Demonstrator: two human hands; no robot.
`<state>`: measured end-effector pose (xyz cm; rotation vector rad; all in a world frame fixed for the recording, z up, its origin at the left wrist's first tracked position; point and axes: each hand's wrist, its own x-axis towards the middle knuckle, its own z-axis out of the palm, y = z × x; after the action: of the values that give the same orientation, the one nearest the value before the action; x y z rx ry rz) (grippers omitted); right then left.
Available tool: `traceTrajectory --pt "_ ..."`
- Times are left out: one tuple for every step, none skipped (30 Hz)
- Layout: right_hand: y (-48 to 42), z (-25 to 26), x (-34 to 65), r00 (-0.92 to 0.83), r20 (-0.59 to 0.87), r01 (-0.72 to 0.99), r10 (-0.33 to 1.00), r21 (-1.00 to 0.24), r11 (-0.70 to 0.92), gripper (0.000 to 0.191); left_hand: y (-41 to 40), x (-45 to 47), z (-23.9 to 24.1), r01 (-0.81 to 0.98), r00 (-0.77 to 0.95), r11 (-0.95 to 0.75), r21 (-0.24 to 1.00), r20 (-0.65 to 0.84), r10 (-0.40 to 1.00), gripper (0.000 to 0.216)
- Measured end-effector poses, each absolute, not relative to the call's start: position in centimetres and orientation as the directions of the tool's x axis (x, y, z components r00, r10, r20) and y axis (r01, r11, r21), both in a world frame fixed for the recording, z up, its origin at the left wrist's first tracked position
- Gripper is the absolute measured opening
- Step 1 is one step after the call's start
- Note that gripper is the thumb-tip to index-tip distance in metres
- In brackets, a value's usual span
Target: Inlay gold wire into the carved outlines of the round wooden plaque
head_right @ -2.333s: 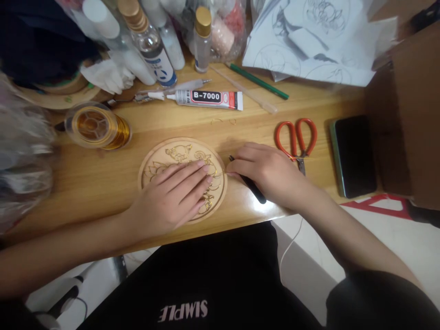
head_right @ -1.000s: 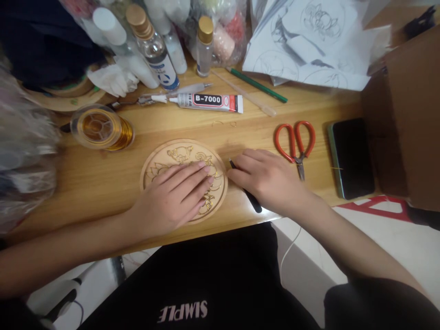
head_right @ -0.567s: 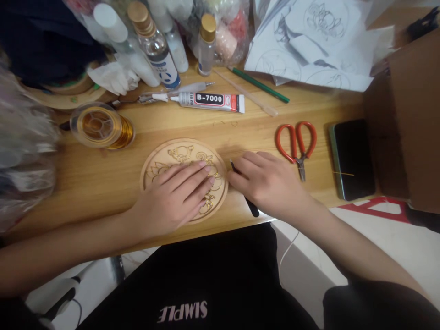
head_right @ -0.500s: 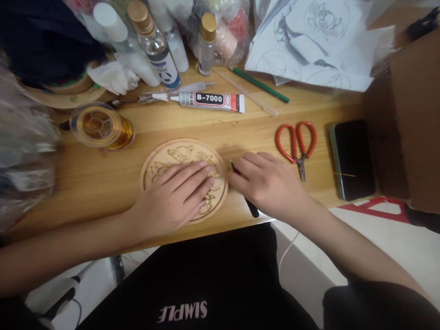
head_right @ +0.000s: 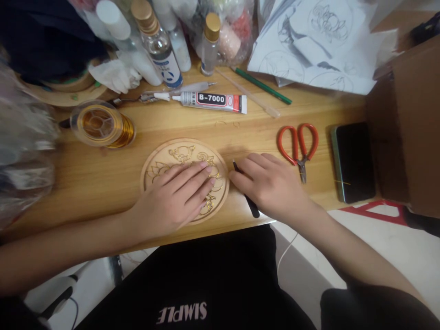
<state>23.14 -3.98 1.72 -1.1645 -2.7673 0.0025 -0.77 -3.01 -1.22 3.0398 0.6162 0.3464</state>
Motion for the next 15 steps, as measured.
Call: traceTrajectory --pt "-4.0 1.7 23.1 -0.676 0.145 0.720 0.723 -0.079 0.689 0.016 -3.0 -0.8 -1.2 0.383 0.896 -0.922 0.063 0.217 0.387 0.036" --pt "-4.0 1.6 23.0 -0.658 0.165 0.729 0.735 -0.106 0.677 0.013 -3.0 -0.8 -1.2 0.384 0.894 -0.921 0.062 0.224 0.388 0.035" --pt "-4.1 1.6 22.9 -0.639 0.189 0.735 0.746 -0.136 0.664 0.010 -3.0 -0.8 -1.2 0.385 0.893 -0.921 0.061 0.230 0.388 0.034" --pt "-4.1 1.6 22.8 -0.616 0.217 0.741 0.757 -0.168 0.651 0.008 -3.0 -0.7 -1.2 0.385 0.892 -0.921 0.060 0.234 0.388 0.034" --pt "-4.2 1.6 22.6 -0.588 0.245 0.746 0.771 -0.205 0.634 0.008 -3.0 -0.7 -1.2 0.386 0.891 -0.921 0.060 0.235 0.389 0.034" --pt "-4.3 1.6 22.5 -0.551 0.273 0.751 0.788 -0.250 0.611 0.009 -3.0 -0.8 -1.2 0.388 0.890 -0.920 0.061 0.235 0.391 0.034" --pt "-4.5 1.6 22.3 -0.505 0.298 0.756 0.810 -0.299 0.582 0.011 -3.0 -0.8 -1.2 0.389 0.889 -0.919 0.065 0.237 0.393 0.034" --pt "-4.8 1.5 22.0 -0.453 0.318 0.760 0.833 -0.350 0.547 0.014 -3.0 -0.8 -1.2 0.391 0.887 -0.918 0.069 0.239 0.396 0.034" --pt "-5.1 1.4 21.8 -0.395 0.337 0.760 0.854 -0.403 0.510 0.017 -3.1 -0.8 -1.3 0.392 0.885 -0.917 0.074 0.243 0.398 0.034" --pt "-5.5 1.4 21.5 -0.333 0.356 0.753 0.873 -0.456 0.474 0.019 -3.1 -0.8 -1.3 0.392 0.883 -0.917 0.079 0.248 0.399 0.034" --pt "-5.9 1.3 21.3 -0.268 0.375 0.741 0.887 -0.508 0.439 0.019 -3.1 -0.8 -1.3 0.393 0.880 -0.916 0.083 0.254 0.401 0.034" --pt "-6.4 1.3 21.0 -0.191 0.393 0.728 0.899 -0.558 0.398 0.019 -3.1 -0.8 -1.4 0.394 0.878 -0.915 0.086 0.260 0.403 0.034" --pt "-6.8 1.3 20.7 -0.106 0.404 0.712 0.909 -0.607 0.353 0.022 -3.1 -0.8 -1.4 0.397 0.875 -0.914 0.087 0.264 0.405 0.034" --pt "-7.1 1.4 20.4 -0.019 0.391 0.694 0.920 -0.657 0.294 0.028 -3.2 -0.8 -1.5 0.399 0.873 -0.913 0.087 0.267 0.407 0.034" --pt "-7.5 1.5 20.2 0.053 0.354 0.676 0.934 -0.701 0.227 0.036 -3.2 -0.8 -1.5 0.402 0.872 -0.912 0.085 0.269 0.409 0.035"
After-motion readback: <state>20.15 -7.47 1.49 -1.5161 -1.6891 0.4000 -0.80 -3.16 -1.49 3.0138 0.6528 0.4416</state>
